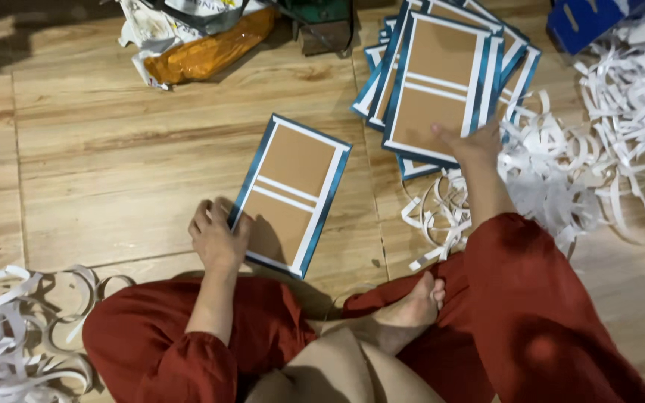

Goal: The person sits on the floor and assembles rectangular cards by applying white strips to the edges of brown cardstock. They smooth the strips down, trim excess material, and stack the finished cards into a pile.

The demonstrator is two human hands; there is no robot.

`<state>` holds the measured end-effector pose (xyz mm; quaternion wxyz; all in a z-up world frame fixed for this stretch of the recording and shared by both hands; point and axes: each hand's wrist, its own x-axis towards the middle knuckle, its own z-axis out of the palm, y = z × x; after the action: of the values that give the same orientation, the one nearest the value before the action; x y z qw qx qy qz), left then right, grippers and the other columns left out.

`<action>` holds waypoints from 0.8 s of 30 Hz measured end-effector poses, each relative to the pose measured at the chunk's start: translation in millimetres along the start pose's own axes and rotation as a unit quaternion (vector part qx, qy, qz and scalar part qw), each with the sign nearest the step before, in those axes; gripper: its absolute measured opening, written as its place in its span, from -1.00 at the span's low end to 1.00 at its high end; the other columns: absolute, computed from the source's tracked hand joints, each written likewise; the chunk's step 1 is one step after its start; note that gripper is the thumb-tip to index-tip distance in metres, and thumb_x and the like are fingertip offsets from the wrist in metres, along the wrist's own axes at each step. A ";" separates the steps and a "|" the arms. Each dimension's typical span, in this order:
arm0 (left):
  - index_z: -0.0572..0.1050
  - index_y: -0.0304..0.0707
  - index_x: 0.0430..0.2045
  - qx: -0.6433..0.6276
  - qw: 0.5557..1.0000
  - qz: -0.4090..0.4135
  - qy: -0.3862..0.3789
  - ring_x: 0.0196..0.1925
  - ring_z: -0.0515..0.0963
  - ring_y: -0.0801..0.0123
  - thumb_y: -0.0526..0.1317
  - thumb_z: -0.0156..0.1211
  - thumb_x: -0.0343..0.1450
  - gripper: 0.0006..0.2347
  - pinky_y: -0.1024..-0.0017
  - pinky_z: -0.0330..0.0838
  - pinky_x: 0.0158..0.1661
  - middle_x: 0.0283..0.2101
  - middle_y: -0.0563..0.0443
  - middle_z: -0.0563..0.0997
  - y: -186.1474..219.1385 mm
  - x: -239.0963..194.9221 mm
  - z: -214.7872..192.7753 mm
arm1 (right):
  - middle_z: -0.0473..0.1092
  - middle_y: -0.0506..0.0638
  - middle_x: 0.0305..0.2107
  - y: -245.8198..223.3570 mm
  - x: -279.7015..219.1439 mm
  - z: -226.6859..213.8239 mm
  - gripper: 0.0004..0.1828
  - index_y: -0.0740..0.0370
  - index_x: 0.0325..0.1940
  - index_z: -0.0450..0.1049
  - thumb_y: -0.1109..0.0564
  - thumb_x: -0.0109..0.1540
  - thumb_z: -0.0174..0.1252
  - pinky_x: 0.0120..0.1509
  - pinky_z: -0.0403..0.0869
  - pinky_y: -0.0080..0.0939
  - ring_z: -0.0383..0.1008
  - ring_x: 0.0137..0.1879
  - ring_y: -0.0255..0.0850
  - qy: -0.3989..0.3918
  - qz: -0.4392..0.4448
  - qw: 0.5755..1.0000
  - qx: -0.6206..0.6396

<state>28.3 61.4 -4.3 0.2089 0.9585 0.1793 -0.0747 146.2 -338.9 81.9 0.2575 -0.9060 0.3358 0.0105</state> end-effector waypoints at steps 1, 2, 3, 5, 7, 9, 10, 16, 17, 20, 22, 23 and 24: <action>0.12 0.00 0.15 0.036 0.999 -0.010 -0.024 0.17 0.10 -0.02 0.08 0.12 0.18 -0.37 0.00 0.22 0.02 0.17 -0.04 0.09 10.9 -4.1 -3.7 | -0.07 0.26 0.19 3.0 3.2 3.2 0.28 0.29 0.31 -0.22 -0.49 -0.10 0.29 0.28 0.08 0.12 -0.07 0.32 0.10 -0.024 0.033 0.999 -0.029; 0.10 0.06 0.15 0.075 0.996 -0.023 -0.049 0.15 0.13 -0.03 0.13 0.17 0.14 -0.32 -0.02 0.26 -0.02 0.16 0.00 0.08 19.2 -10.3 -8.5 | -0.10 0.41 0.18 6.8 4.3 8.9 0.36 0.42 0.29 -0.25 -0.51 -0.15 0.27 0.24 0.08 0.19 -0.10 0.31 0.21 -0.051 0.065 0.995 -0.057; 0.10 0.06 0.15 0.075 0.996 -0.026 -0.048 0.15 0.13 -0.03 0.13 0.17 0.14 -0.32 -0.02 0.26 -0.02 0.16 0.00 0.08 28.1 -12.2 -8.7 | -0.10 0.41 0.18 -6.2 -0.8 3.0 0.36 0.42 0.29 -0.25 -0.51 -0.15 0.27 0.24 0.08 0.19 -0.10 0.31 0.21 -0.053 0.062 0.995 -0.058; 0.09 -0.05 0.15 0.097 0.993 -0.024 -0.063 0.05 0.20 0.01 0.01 0.27 0.12 -0.29 0.05 0.31 -0.08 0.12 0.00 0.11 42.5 -21.0 -9.4 | -0.04 0.33 0.17 -28.3 -15.6 -6.8 0.34 0.38 0.27 -0.21 -0.44 -0.21 0.34 0.33 -0.07 0.05 -0.08 0.31 0.13 -0.037 0.130 0.985 -0.105; 0.05 -0.05 0.16 0.101 0.991 -0.023 -0.079 0.02 0.20 0.01 0.04 0.27 0.12 -0.26 0.06 0.33 -0.11 0.12 0.00 0.08 42.1 -22.6 -5.7 | 0.00 0.32 0.15 -41.8 -21.4 -16.2 0.30 0.41 0.25 -0.15 -0.38 -0.21 0.38 0.30 -0.06 0.04 -0.07 0.30 0.12 -0.013 0.106 0.986 -0.124; 0.01 -0.05 0.17 0.103 0.991 -0.016 -0.088 -0.01 0.21 0.01 0.06 0.28 0.12 -0.23 0.07 0.35 -0.14 0.12 0.00 0.05 46.1 -20.2 -3.3 | 0.04 0.32 0.14 -47.3 -16.0 -19.3 0.25 0.45 0.22 -0.09 -0.32 -0.20 0.41 0.28 -0.06 0.04 -0.05 0.29 0.11 0.017 0.080 0.987 -0.138; 0.01 -0.06 0.17 0.104 0.990 -0.024 -0.091 -0.01 0.22 0.01 0.05 0.28 0.12 -0.24 0.07 0.35 -0.14 0.11 0.01 0.05 47.4 -20.9 -2.1 | 0.05 0.26 0.05 -45.1 -10.0 -15.4 0.18 0.43 0.15 -0.09 -0.24 -0.19 0.48 0.19 0.11 0.13 0.08 0.21 0.13 0.044 0.035 0.992 -0.117; 0.03 -0.12 0.17 0.084 0.990 -0.035 -0.105 -0.01 0.24 -0.01 0.00 0.28 0.14 -0.26 0.07 0.33 -0.11 0.10 0.01 0.05 54.9 -32.1 -16.7 | 0.28 0.08 -0.13 -9.1 44.8 9.7 -0.13 0.17 0.01 0.05 -0.07 -0.11 0.50 0.02 0.36 0.10 0.34 0.03 0.05 0.064 -0.048 0.997 0.005; 0.05 -0.15 0.16 0.072 0.992 -0.032 -0.102 -0.02 0.28 -0.02 -0.04 0.29 0.15 -0.28 0.07 0.35 -0.11 0.08 -0.01 0.08 56.8 -34.3 -22.8 | 0.29 0.09 -0.12 -11.8 42.6 6.0 -0.20 0.18 0.03 0.09 0.01 -0.06 0.49 0.02 0.37 0.08 0.35 0.03 0.04 0.059 -0.061 0.995 0.058; 0.07 -0.18 0.13 -0.019 0.995 -0.029 -0.089 -0.10 0.44 -0.15 -0.11 0.35 0.11 -0.28 0.05 0.44 -0.13 0.04 -0.09 0.10 47.0 -32.4 -12.2 | 0.22 0.25 -0.02 -3.7 -19.9 4.2 -0.13 0.25 0.18 0.07 -0.06 0.01 0.45 0.04 0.30 0.17 0.26 0.09 0.21 -0.018 -0.067 0.988 0.138; 0.13 -0.14 0.07 -0.044 0.996 -0.028 -0.072 -0.13 0.45 -0.17 -0.13 0.30 0.14 -0.37 0.08 0.45 -0.14 0.00 -0.09 0.13 39.2 -25.0 9.8 | 0.27 0.23 -0.06 -29.6 -100.3 8.8 -0.25 0.25 0.14 0.16 -0.01 -0.01 0.35 -0.05 0.35 0.14 0.31 0.03 0.19 -0.076 -0.034 0.989 0.120; 0.18 -0.11 0.01 -0.070 0.996 -0.023 -0.058 -0.16 0.47 -0.18 -0.14 0.25 0.18 -0.47 0.11 0.46 -0.15 -0.03 -0.09 0.16 35.7 -21.3 21.3 | 0.33 0.21 -0.11 -40.4 -140.3 10.2 -0.35 0.24 0.09 0.26 0.04 -0.03 0.24 -0.13 0.41 0.11 0.36 -0.03 0.18 -0.131 0.003 0.986 0.100; 0.18 -0.11 0.01 -0.066 0.996 -0.022 -0.056 -0.16 0.47 -0.18 -0.14 0.25 0.18 -0.47 0.11 0.46 -0.15 -0.03 -0.09 0.16 30.7 -19.0 28.3 | 0.33 0.21 -0.11 -29.0 -154.6 27.9 -0.35 0.24 0.09 0.26 0.04 -0.03 0.24 -0.13 0.41 0.11 0.36 -0.03 0.18 -0.132 0.003 0.986 0.104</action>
<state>20.3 17.3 -14.2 0.2800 0.9327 0.1927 -0.1207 48.6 -213.8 100.7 0.3925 -0.8638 0.3011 0.0953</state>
